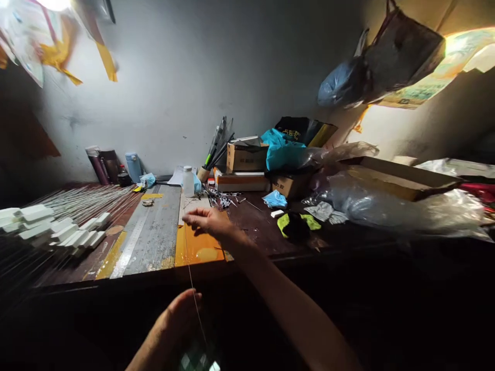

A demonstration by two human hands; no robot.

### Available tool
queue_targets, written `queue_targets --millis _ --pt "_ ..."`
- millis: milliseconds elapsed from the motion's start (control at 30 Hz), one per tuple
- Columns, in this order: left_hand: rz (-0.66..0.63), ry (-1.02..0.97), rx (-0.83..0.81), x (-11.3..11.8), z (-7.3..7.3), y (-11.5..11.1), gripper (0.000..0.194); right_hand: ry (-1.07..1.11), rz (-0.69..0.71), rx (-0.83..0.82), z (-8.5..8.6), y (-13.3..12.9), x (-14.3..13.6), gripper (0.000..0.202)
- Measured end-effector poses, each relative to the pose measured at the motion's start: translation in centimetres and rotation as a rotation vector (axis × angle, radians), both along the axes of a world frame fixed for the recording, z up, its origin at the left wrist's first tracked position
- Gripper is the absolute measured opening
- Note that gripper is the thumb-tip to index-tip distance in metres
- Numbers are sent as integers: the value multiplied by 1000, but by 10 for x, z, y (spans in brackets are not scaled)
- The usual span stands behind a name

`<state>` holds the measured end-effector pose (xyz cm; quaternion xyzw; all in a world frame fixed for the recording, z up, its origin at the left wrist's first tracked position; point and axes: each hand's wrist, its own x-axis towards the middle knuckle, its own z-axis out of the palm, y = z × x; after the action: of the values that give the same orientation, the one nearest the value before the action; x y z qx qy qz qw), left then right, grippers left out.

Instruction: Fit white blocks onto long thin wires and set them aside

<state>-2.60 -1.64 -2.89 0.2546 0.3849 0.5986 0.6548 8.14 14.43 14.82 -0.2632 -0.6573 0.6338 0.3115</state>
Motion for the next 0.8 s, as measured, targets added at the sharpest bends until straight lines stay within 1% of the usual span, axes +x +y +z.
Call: queue_targets --millis 67,133,200,300,367,433,500,600,667,733,800 --pt "-208 -19 85 19 -26 -13 68 2 -16 16 15 5 9 19" --pt "-306 -7 108 38 -42 -22 70 4 -27 46 29 8 16 14" --pt "-300 37 51 56 -48 -27 60 4 -35 103 41 9 22 11" --pt "-253 74 -7 75 -48 -27 45 -13 -79 192 53 11 30 11" --pt "-218 32 4 82 -45 -24 46 -29 -121 202 53 11 35 12" --pt "-190 -22 2 83 -37 -19 48 -44 -142 186 48 10 39 12" --pt "-166 -46 -8 80 -23 -15 49 -56 -143 167 40 7 42 14" --pt "-161 -14 19 70 3 -9 49 -66 -144 139 25 2 44 19" --pt "-167 10 42 64 18 -5 50 -53 -159 127 19 1 45 21" --pt "-170 17 39 60 28 -2 51 -30 -180 120 16 5 47 22" --pt "-149 9 24 61 30 1 52 -5 -213 119 15 12 49 22"
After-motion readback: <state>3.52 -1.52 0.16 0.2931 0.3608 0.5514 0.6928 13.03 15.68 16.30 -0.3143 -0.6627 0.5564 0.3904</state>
